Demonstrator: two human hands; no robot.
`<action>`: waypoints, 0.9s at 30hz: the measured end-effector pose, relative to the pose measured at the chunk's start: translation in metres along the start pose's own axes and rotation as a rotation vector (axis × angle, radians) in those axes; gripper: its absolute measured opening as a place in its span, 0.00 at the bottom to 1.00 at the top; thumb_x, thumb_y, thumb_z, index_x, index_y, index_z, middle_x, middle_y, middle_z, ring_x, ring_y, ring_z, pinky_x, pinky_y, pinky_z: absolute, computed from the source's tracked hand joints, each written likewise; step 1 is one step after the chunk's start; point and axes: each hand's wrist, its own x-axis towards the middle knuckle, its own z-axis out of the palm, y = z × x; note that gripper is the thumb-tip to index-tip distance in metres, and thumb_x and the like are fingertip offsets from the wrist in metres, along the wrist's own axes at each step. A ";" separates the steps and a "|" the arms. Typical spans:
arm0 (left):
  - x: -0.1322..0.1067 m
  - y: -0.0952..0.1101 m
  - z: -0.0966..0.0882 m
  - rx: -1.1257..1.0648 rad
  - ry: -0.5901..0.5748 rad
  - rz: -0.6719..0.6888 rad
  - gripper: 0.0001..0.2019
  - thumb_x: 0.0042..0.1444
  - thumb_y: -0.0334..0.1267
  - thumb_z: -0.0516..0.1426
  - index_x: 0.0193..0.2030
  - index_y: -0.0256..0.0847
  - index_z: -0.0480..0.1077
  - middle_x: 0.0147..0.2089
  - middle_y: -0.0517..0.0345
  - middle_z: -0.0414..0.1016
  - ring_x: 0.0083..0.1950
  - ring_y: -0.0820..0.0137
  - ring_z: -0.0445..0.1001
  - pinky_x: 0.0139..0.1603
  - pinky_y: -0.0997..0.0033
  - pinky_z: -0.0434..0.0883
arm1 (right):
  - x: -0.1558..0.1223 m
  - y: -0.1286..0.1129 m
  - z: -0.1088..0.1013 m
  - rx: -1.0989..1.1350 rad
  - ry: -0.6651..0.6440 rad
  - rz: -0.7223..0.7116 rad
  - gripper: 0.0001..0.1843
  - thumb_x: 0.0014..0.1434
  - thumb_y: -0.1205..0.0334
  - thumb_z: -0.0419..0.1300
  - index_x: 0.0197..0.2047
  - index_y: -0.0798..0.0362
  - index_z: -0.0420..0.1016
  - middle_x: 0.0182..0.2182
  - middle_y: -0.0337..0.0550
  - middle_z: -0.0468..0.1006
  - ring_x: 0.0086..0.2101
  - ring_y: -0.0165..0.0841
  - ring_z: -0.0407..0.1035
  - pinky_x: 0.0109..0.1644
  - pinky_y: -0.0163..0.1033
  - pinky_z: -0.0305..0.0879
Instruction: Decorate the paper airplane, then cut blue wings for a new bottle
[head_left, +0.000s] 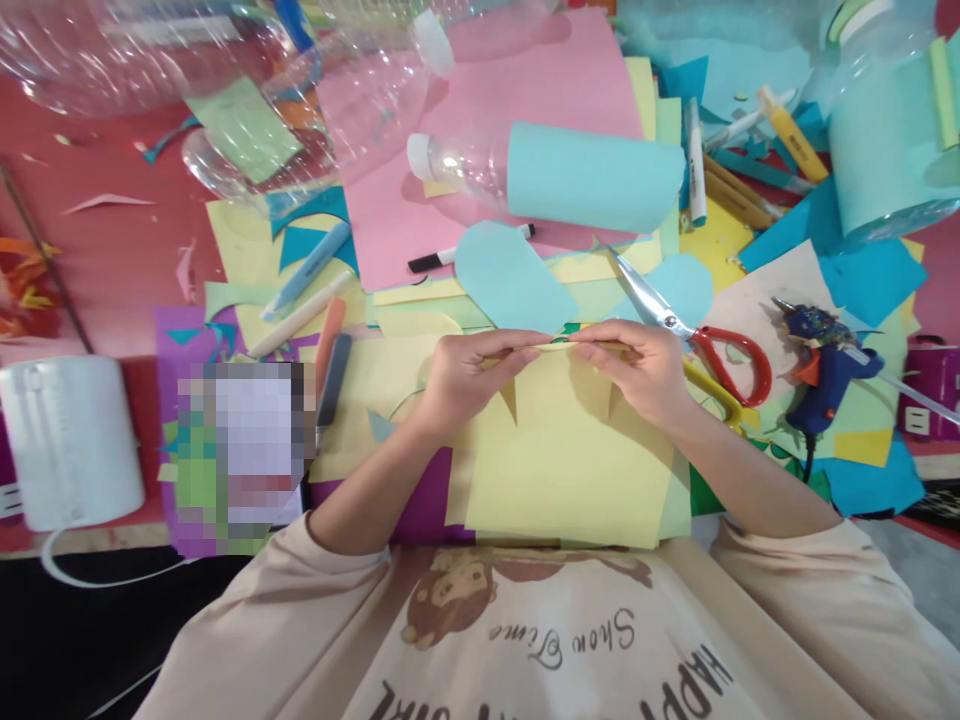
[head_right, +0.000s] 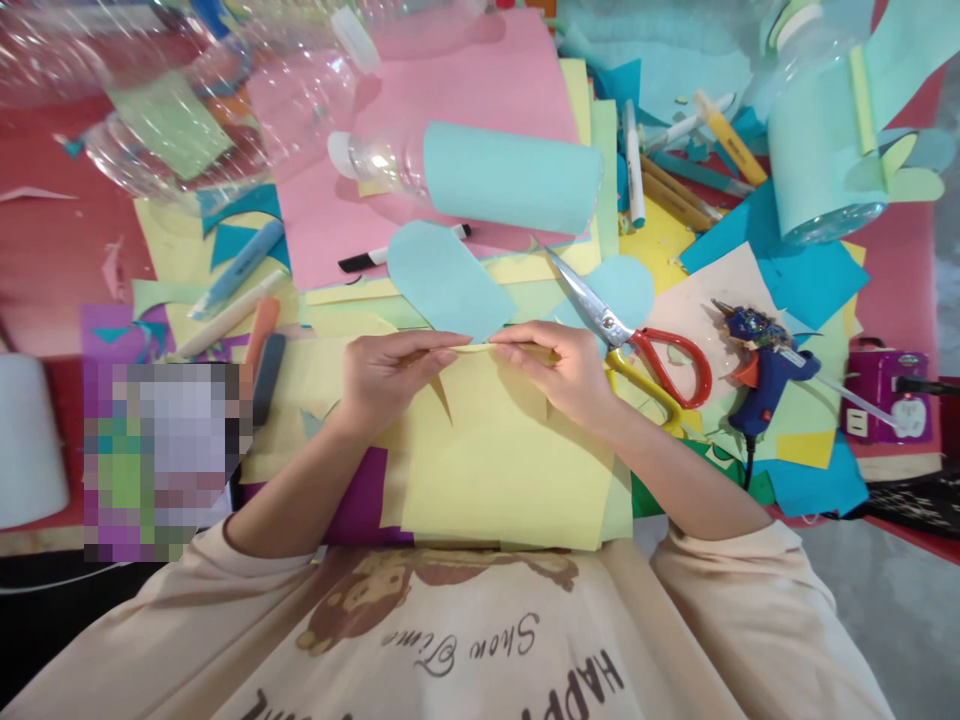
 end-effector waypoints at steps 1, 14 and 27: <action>0.000 0.000 -0.001 0.004 -0.002 0.009 0.10 0.55 0.44 0.61 0.39 0.43 0.81 0.39 0.57 0.84 0.37 0.70 0.81 0.38 0.78 0.75 | 0.000 0.000 0.000 0.000 -0.001 -0.001 0.05 0.56 0.60 0.64 0.35 0.47 0.82 0.34 0.37 0.85 0.34 0.31 0.78 0.41 0.37 0.74; -0.002 -0.001 0.000 0.033 -0.076 0.130 0.10 0.55 0.43 0.63 0.40 0.42 0.81 0.40 0.57 0.84 0.40 0.71 0.82 0.42 0.82 0.75 | -0.004 0.005 0.005 -0.060 -0.039 -0.146 0.06 0.58 0.63 0.63 0.37 0.47 0.82 0.34 0.37 0.85 0.34 0.30 0.78 0.40 0.35 0.74; 0.000 -0.002 -0.002 0.093 0.063 0.180 0.05 0.54 0.37 0.63 0.36 0.43 0.81 0.36 0.60 0.84 0.36 0.73 0.82 0.39 0.82 0.76 | 0.001 0.004 0.003 0.060 0.018 -0.045 0.04 0.55 0.64 0.66 0.35 0.47 0.82 0.32 0.35 0.84 0.32 0.27 0.77 0.35 0.31 0.73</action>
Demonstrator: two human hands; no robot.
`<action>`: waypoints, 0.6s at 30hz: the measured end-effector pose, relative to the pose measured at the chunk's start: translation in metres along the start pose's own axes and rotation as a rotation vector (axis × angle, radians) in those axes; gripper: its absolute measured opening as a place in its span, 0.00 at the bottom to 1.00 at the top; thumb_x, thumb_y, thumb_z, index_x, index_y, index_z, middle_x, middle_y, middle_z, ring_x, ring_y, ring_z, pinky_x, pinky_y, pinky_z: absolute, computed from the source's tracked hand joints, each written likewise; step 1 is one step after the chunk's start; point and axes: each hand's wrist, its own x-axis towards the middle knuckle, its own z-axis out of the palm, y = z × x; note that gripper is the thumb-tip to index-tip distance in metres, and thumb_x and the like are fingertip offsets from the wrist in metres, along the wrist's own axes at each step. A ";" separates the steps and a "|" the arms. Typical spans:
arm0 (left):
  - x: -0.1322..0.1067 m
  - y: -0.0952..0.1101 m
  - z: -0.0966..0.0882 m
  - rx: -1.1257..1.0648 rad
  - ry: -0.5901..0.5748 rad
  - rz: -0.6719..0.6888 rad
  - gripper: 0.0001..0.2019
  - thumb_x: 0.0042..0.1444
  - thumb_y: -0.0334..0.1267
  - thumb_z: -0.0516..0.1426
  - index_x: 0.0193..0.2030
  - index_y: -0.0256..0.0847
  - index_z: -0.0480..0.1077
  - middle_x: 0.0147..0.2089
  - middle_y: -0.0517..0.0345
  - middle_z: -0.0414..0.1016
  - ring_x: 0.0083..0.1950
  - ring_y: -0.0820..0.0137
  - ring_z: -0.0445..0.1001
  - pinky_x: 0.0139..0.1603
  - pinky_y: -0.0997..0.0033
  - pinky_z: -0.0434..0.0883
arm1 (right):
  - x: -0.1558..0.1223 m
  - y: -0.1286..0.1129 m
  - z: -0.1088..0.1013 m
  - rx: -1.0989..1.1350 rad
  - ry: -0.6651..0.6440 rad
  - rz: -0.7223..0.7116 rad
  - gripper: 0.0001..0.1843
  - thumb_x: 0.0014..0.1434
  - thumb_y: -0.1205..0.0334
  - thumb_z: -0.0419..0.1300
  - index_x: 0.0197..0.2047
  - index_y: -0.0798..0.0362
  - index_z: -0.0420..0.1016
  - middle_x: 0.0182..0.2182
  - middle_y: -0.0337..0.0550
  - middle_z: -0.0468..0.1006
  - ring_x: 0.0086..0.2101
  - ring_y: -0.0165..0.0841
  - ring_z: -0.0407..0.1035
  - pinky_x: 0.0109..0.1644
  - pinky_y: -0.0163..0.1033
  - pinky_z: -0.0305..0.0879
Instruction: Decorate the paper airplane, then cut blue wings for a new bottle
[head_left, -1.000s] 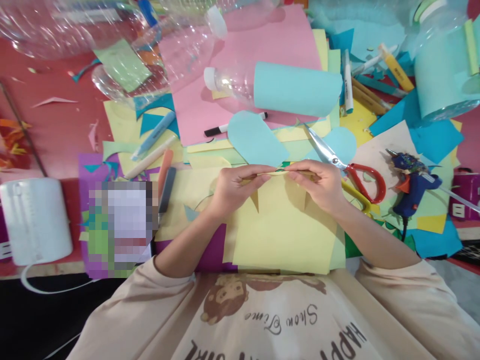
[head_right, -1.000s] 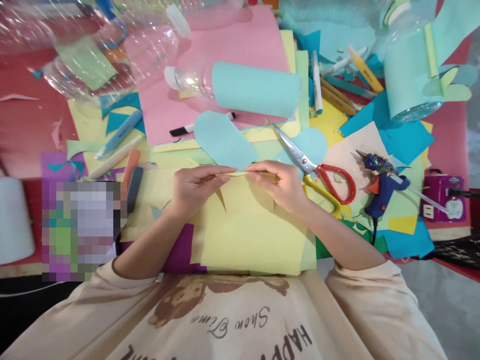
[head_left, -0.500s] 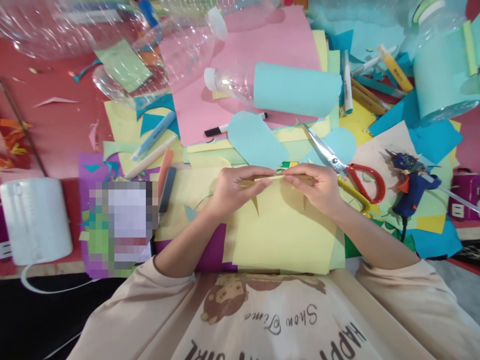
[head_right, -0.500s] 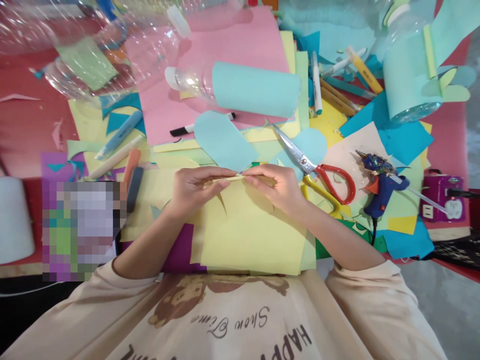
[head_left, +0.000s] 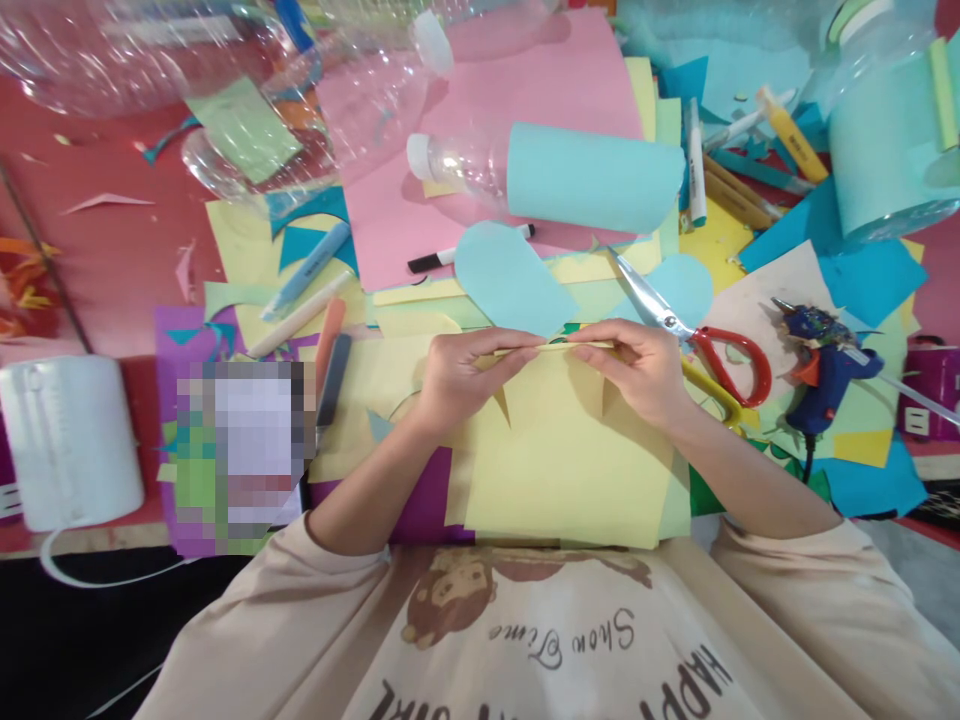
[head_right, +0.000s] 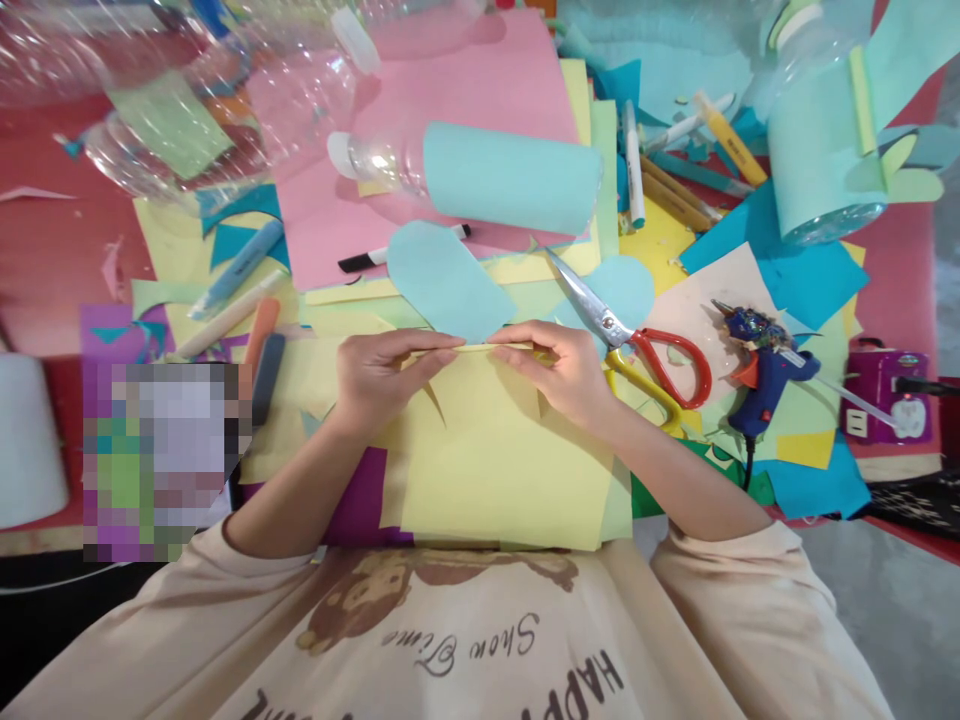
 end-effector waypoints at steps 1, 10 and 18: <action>0.000 0.000 0.000 -0.006 -0.002 -0.012 0.06 0.54 0.37 0.62 0.36 0.43 0.81 0.37 0.60 0.84 0.36 0.73 0.82 0.40 0.82 0.76 | 0.000 0.000 0.000 0.010 0.007 0.006 0.04 0.54 0.64 0.67 0.35 0.47 0.82 0.32 0.35 0.84 0.32 0.27 0.77 0.36 0.31 0.73; 0.002 0.002 -0.002 -0.065 0.017 -0.098 0.06 0.53 0.38 0.63 0.35 0.42 0.81 0.36 0.58 0.84 0.37 0.71 0.81 0.39 0.78 0.77 | 0.000 -0.002 0.000 0.107 0.042 0.104 0.04 0.52 0.62 0.68 0.34 0.47 0.83 0.31 0.36 0.84 0.30 0.27 0.75 0.32 0.32 0.71; 0.003 0.005 -0.002 -0.112 0.038 -0.166 0.06 0.52 0.39 0.63 0.33 0.41 0.81 0.34 0.57 0.84 0.35 0.71 0.81 0.33 0.79 0.76 | 0.001 -0.003 0.000 0.172 0.069 0.098 0.04 0.51 0.64 0.69 0.32 0.45 0.83 0.28 0.34 0.83 0.28 0.26 0.75 0.32 0.32 0.72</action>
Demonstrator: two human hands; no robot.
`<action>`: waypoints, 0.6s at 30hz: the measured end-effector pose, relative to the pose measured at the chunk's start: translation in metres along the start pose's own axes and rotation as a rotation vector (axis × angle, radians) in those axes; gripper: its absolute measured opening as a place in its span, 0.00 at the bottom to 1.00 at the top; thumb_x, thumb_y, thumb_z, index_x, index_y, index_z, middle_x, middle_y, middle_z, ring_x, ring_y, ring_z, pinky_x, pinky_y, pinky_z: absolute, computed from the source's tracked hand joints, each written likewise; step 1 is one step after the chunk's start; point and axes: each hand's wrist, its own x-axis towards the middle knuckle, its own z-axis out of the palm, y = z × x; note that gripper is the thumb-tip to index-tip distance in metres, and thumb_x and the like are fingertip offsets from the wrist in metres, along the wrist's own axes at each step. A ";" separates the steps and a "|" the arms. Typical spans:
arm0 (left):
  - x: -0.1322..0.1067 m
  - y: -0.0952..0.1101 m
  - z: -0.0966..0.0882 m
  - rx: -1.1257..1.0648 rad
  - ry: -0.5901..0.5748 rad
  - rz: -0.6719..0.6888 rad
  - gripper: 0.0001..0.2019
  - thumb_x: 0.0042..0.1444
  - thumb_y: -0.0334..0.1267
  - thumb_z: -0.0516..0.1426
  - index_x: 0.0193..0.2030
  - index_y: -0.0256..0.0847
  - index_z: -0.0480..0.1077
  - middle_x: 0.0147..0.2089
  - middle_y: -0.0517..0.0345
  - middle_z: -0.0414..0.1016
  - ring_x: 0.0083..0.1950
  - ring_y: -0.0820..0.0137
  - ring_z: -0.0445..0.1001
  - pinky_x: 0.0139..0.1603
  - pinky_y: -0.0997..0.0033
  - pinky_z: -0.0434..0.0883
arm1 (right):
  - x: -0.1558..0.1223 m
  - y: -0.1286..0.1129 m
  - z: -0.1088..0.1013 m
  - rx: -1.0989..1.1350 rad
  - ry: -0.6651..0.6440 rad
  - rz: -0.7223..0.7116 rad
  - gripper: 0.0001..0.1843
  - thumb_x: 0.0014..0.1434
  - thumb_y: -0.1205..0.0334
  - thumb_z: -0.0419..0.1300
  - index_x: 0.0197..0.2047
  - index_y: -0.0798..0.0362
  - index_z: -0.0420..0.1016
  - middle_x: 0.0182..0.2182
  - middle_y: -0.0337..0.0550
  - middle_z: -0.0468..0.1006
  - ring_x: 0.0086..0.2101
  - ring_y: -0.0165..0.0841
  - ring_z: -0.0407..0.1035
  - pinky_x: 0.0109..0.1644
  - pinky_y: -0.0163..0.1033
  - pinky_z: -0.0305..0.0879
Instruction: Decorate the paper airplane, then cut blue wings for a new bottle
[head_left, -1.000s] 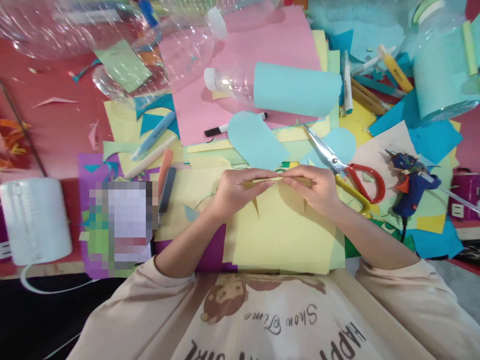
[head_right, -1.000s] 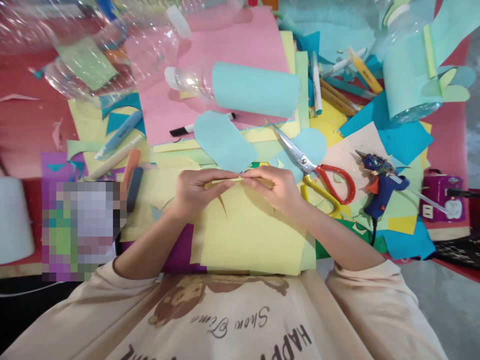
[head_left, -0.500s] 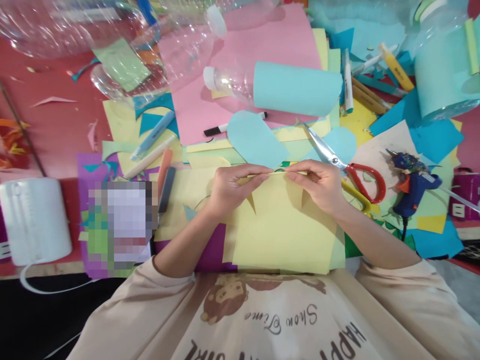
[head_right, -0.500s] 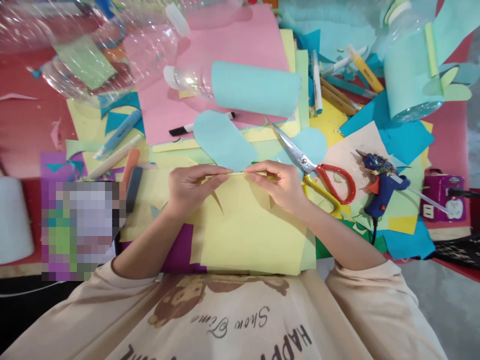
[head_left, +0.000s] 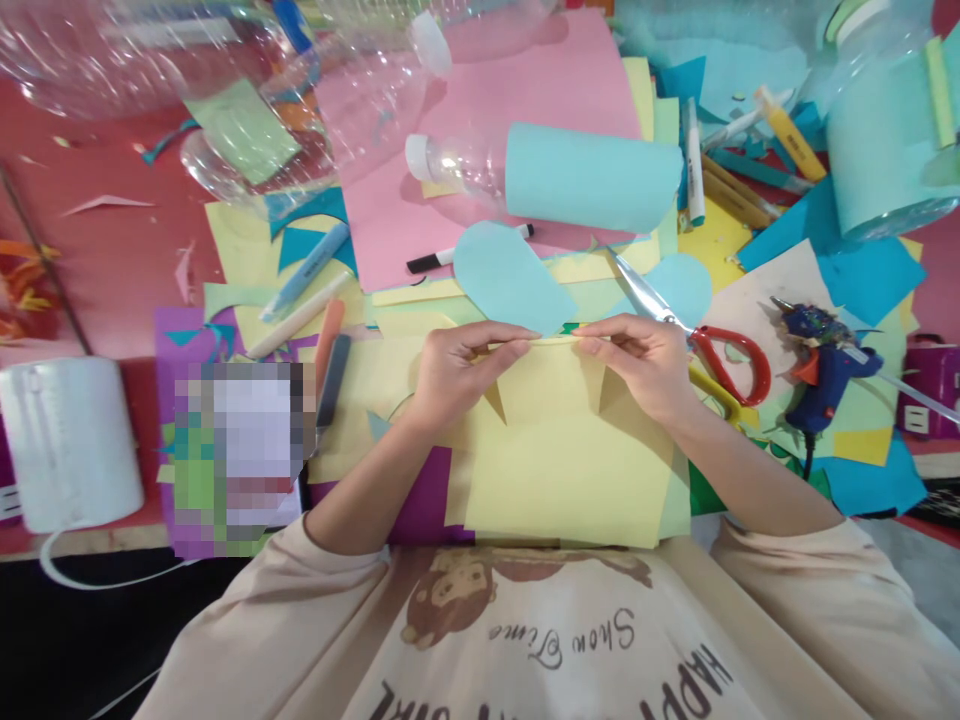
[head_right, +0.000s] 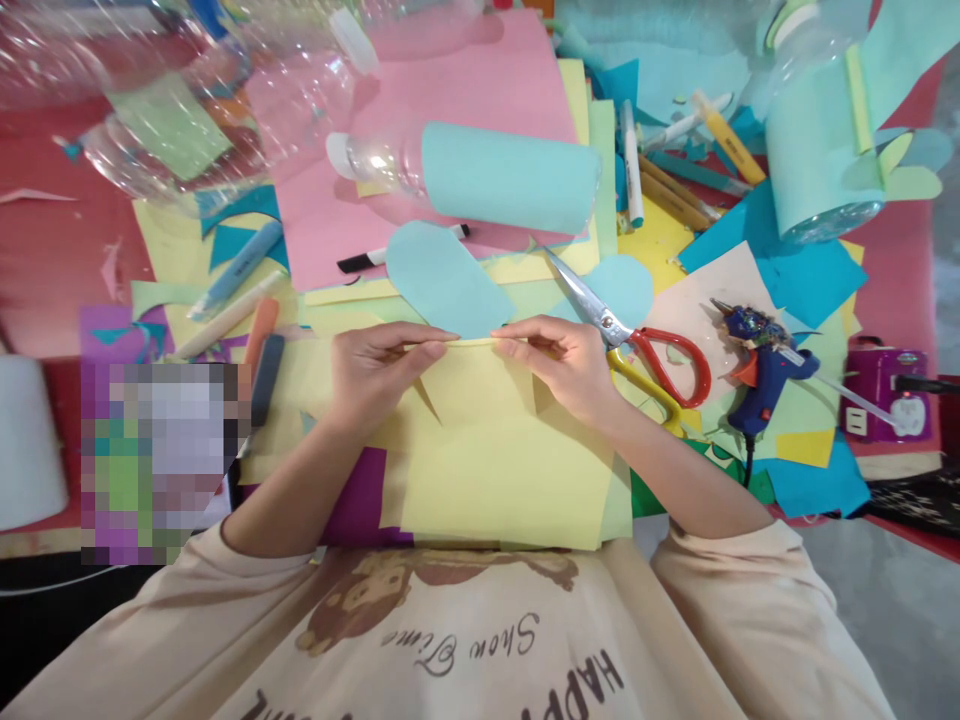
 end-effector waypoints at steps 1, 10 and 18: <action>0.000 0.000 0.000 -0.001 0.007 0.001 0.06 0.52 0.39 0.63 0.33 0.41 0.81 0.34 0.57 0.83 0.35 0.71 0.81 0.33 0.79 0.75 | 0.000 0.000 0.000 -0.001 0.005 -0.009 0.04 0.51 0.65 0.69 0.32 0.45 0.83 0.28 0.33 0.83 0.28 0.26 0.76 0.32 0.32 0.72; -0.003 -0.004 0.004 0.097 -0.101 0.169 0.06 0.54 0.39 0.63 0.35 0.40 0.79 0.36 0.57 0.84 0.37 0.72 0.81 0.40 0.80 0.76 | -0.006 0.006 0.004 -0.076 -0.088 -0.015 0.04 0.55 0.61 0.66 0.35 0.48 0.82 0.31 0.37 0.83 0.30 0.28 0.75 0.33 0.34 0.72; -0.006 -0.004 0.006 0.138 -0.094 0.280 0.05 0.55 0.38 0.62 0.34 0.41 0.79 0.36 0.57 0.84 0.36 0.72 0.82 0.40 0.81 0.76 | -0.008 0.009 0.004 -0.173 -0.161 -0.161 0.04 0.58 0.62 0.64 0.37 0.47 0.80 0.34 0.36 0.83 0.35 0.28 0.76 0.42 0.35 0.72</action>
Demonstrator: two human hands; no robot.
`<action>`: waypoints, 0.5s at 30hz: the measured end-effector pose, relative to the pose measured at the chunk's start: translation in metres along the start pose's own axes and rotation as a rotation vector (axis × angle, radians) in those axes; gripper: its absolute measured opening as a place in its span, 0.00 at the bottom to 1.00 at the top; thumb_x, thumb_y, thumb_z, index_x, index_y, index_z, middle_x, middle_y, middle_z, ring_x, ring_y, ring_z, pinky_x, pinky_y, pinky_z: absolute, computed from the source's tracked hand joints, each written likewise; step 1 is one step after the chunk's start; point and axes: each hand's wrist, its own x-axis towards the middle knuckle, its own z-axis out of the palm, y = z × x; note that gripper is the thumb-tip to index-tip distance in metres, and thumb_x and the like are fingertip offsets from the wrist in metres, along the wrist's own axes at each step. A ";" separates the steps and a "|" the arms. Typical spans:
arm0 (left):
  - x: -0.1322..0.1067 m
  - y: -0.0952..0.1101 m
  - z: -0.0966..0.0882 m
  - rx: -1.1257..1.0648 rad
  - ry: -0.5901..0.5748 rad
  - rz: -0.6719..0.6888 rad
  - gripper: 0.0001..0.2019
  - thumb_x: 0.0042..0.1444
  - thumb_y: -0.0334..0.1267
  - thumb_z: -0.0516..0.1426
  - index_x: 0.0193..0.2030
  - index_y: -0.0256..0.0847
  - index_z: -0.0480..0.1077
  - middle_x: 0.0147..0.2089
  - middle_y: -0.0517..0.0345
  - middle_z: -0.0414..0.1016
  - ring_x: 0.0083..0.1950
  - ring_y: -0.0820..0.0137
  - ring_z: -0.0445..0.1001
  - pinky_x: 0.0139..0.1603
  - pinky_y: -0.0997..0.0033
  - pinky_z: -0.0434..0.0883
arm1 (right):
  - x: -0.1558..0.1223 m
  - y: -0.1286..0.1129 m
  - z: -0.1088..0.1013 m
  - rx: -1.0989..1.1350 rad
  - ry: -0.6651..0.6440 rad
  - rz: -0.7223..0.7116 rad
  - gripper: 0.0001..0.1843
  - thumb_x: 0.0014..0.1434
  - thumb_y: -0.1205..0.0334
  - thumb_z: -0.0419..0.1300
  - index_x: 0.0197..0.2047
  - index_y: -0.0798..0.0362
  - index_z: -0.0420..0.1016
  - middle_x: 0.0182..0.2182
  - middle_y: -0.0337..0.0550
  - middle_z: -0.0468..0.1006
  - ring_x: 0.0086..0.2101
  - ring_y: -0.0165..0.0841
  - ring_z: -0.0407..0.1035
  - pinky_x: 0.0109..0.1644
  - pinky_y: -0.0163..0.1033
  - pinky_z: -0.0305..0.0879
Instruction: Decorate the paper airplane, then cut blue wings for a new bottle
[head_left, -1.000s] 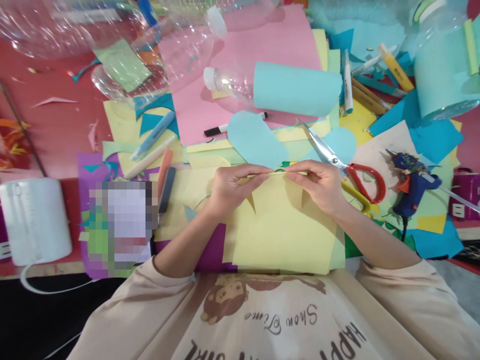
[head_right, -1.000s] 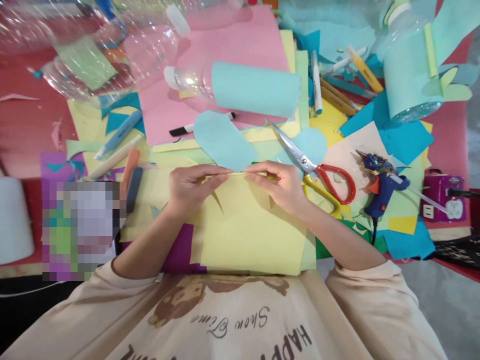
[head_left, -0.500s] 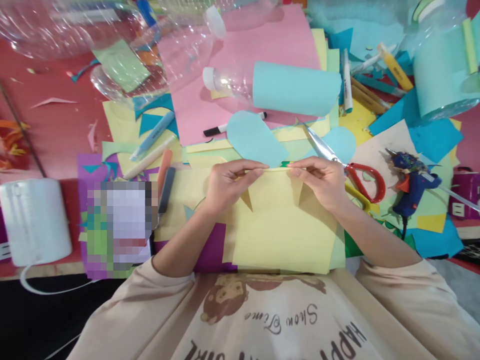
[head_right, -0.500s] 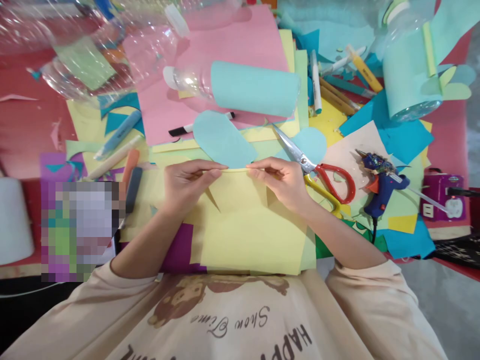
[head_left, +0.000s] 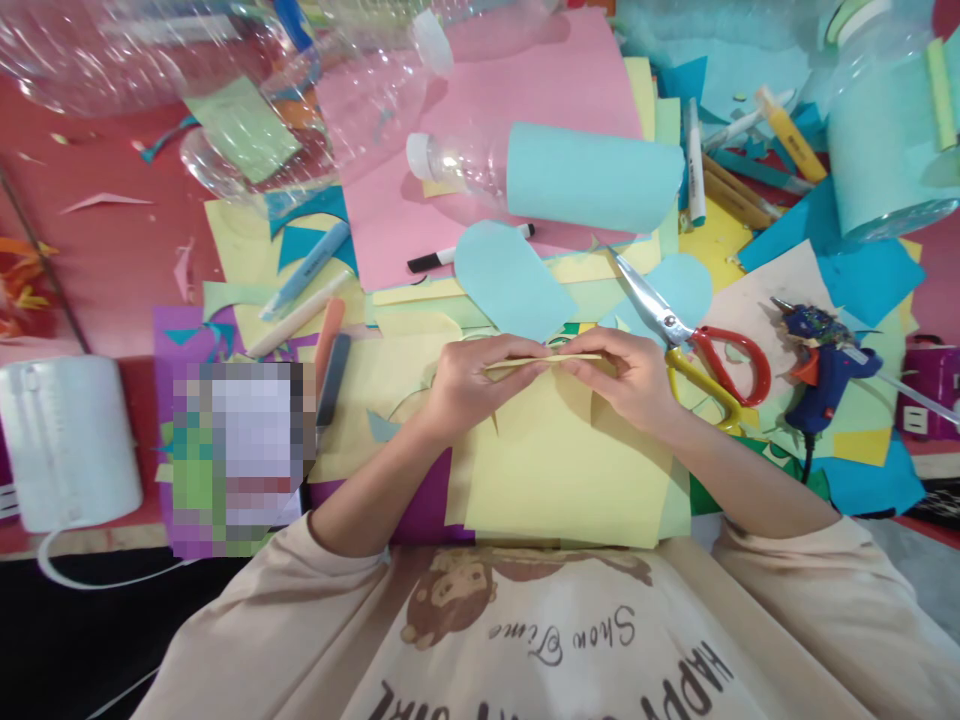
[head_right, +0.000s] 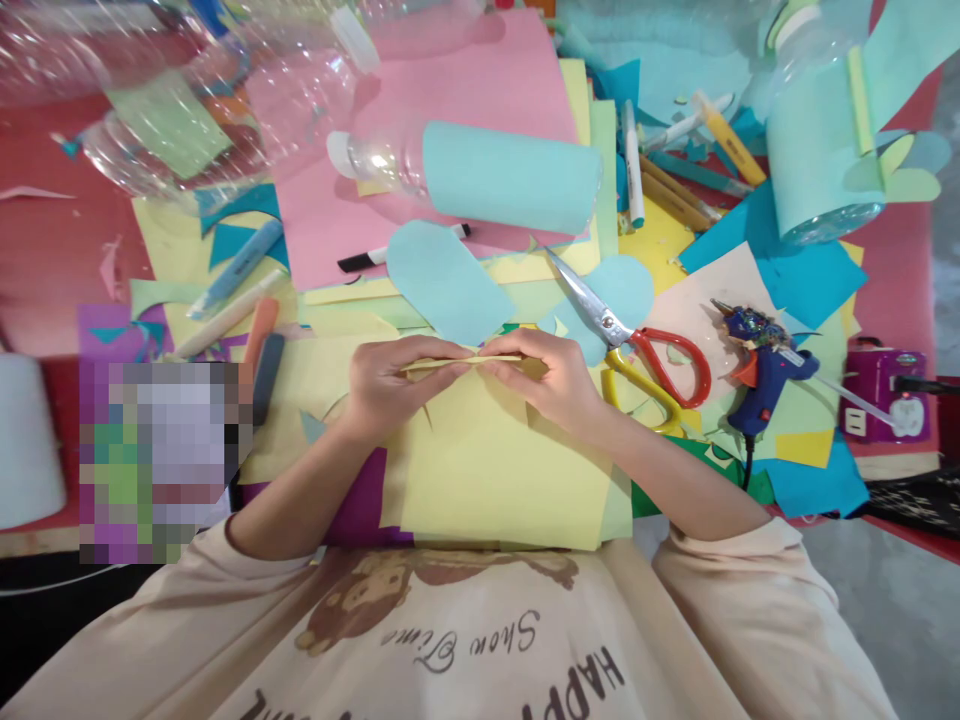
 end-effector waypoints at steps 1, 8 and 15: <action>0.000 0.000 0.000 -0.005 -0.001 -0.015 0.05 0.55 0.38 0.63 0.34 0.41 0.79 0.36 0.57 0.84 0.36 0.72 0.82 0.41 0.80 0.76 | 0.000 -0.001 0.000 0.001 0.000 0.000 0.03 0.58 0.62 0.64 0.36 0.47 0.80 0.34 0.36 0.83 0.35 0.28 0.76 0.41 0.35 0.72; 0.000 0.003 -0.001 -0.032 -0.026 -0.122 0.10 0.55 0.45 0.62 0.33 0.41 0.79 0.36 0.56 0.84 0.36 0.70 0.82 0.41 0.77 0.77 | 0.001 -0.003 0.001 -0.001 0.007 0.013 0.02 0.57 0.61 0.64 0.34 0.46 0.80 0.32 0.36 0.83 0.33 0.28 0.75 0.41 0.36 0.72; 0.000 0.002 -0.002 -0.032 0.006 -0.145 0.07 0.54 0.42 0.62 0.33 0.42 0.80 0.35 0.57 0.84 0.35 0.71 0.81 0.40 0.77 0.77 | 0.000 -0.001 -0.002 0.001 0.037 0.020 0.03 0.57 0.61 0.64 0.34 0.47 0.81 0.32 0.36 0.83 0.33 0.29 0.75 0.41 0.37 0.71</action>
